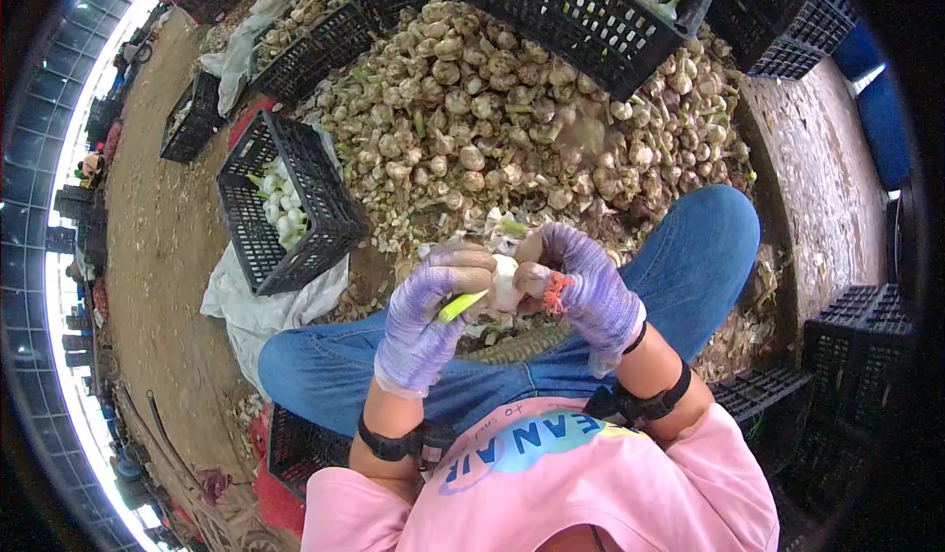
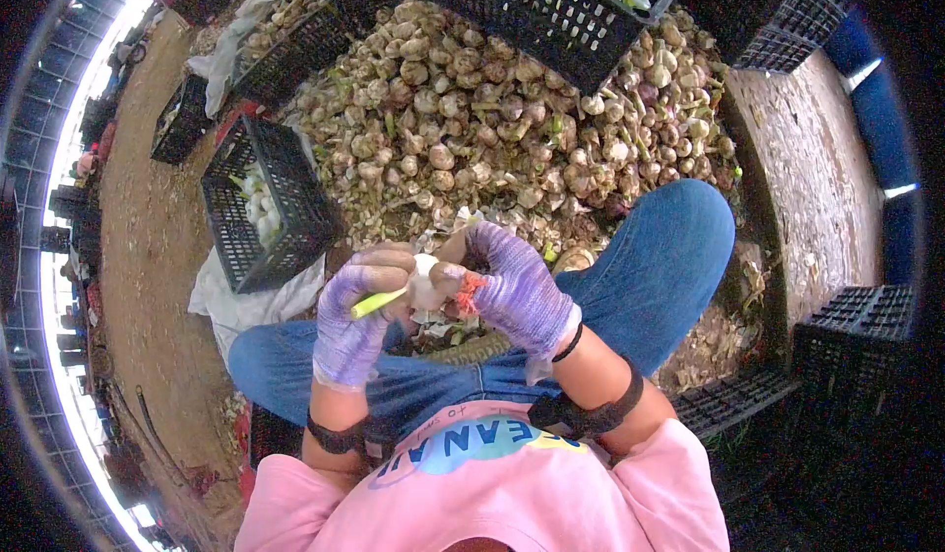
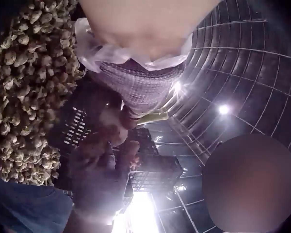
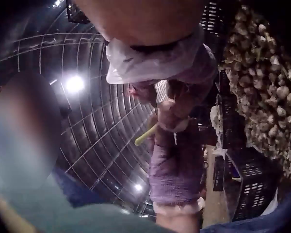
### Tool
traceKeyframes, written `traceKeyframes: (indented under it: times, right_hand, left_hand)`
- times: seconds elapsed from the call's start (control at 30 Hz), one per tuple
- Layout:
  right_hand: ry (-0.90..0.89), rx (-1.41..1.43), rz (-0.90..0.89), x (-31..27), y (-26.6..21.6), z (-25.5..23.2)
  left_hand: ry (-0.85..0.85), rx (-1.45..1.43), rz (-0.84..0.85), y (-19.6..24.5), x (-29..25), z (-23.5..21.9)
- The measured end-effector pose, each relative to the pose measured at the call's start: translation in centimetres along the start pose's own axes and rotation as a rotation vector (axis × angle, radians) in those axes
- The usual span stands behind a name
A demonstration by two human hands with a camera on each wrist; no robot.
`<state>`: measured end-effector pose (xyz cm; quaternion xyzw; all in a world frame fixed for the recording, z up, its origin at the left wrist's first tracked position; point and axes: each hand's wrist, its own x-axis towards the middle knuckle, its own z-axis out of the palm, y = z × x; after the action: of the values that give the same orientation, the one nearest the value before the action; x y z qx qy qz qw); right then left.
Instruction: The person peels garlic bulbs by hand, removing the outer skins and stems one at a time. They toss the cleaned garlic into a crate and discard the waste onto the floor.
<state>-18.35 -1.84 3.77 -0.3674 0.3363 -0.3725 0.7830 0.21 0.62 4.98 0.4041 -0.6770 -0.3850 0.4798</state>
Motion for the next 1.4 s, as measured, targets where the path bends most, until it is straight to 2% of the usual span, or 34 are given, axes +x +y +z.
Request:
traceKeyframes:
  times: [0.03,0.1,0.23,0.33,0.43,0.53,0.63,0.7,0.8,0.93,1.0,1.03,1.1,1.13,1.17,1.2,1.23,1.27,1.33,1.37,1.4]
  right_hand:
    - [-0.002,0.001,0.002,0.0,0.2,-0.2]
    - [-0.046,0.026,-0.058,0.0,0.7,-1.0]
    - [-0.066,0.135,0.019,-0.5,-0.2,0.0]
    - [-0.018,0.114,0.007,-0.5,-0.1,0.1]
    - [-0.02,-0.047,0.003,-0.2,-0.1,-0.2]
    - [-0.044,-0.079,0.09,-0.2,-0.5,-0.2]
    - [-0.045,-0.066,0.168,-0.2,-0.5,-0.2]
    - [-0.143,0.078,0.07,-0.1,0.6,-0.7]
    - [-0.072,0.209,0.129,-0.8,-0.5,0.6]
    - [-0.08,0.214,0.16,-0.7,-0.9,1.0]
    - [-0.106,0.18,0.186,-0.5,-0.6,1.1]
    - [-0.1,0.189,0.196,-0.5,-0.6,1.2]
    - [-0.171,0.197,0.188,-0.2,0.3,0.5]
    - [-0.242,0.201,0.181,-0.1,0.3,0.5]
    - [-0.242,0.203,0.181,-0.4,0.1,0.9]
    - [-0.205,0.328,0.141,-1.1,-0.4,1.6]
    - [-0.167,0.452,0.099,-1.4,-0.7,2.1]
    - [-0.167,0.453,0.099,-1.4,-0.4,2.0]
    - [-0.114,0.214,-0.057,-1.2,0.5,1.8]
    - [-0.114,0.215,-0.058,-1.1,0.6,1.8]
    - [-0.067,-0.019,-0.197,-0.9,0.6,1.8]
  left_hand:
    - [0.001,0.001,-0.002,-0.2,-0.2,-0.1]
    - [0.073,-0.183,-0.133,-1.0,-0.6,-0.3]
    - [0.044,-0.189,-0.089,-1.1,-0.4,-0.6]
    - [0.017,-0.133,-0.072,-1.1,-0.4,-0.7]
    - [-0.015,-0.124,-0.058,-0.8,-0.4,-0.8]
    - [-0.064,-0.176,-0.083,-0.8,-0.6,-0.8]
    - [-0.02,-0.202,-0.105,-0.6,-0.8,-0.5]
    - [0.08,-0.309,-0.109,-0.8,-1.0,-0.5]
    - [0.102,-0.44,-0.161,-1.1,-1.2,-0.5]
    - [0.068,-0.527,-0.163,-1.8,-1.7,-0.5]
    - [0.038,-0.742,-0.152,-2.6,-2.2,-0.5]
    - [0.034,-0.74,-0.153,-2.7,-2.6,-0.4]
    - [0.242,-0.83,-0.415,-2.8,-3.3,-0.1]
    - [0.24,-0.828,-0.416,-2.7,-3.1,0.0]
    - [0.263,-0.869,-0.348,-2.5,-2.6,0.2]
    - [0.287,-0.91,-0.281,-2.4,-2.4,0.3]
    - [0.326,-0.844,-0.297,-2.7,-2.6,0.3]
    - [0.326,-0.842,-0.297,-3.1,-2.7,0.2]
    - [0.257,-0.858,-0.342,-4.0,-3.0,-0.2]
    - [0.256,-0.857,-0.342,-5.0,-3.6,-0.8]
    - [0.095,-0.216,-0.373,-6.1,-4.4,-1.9]
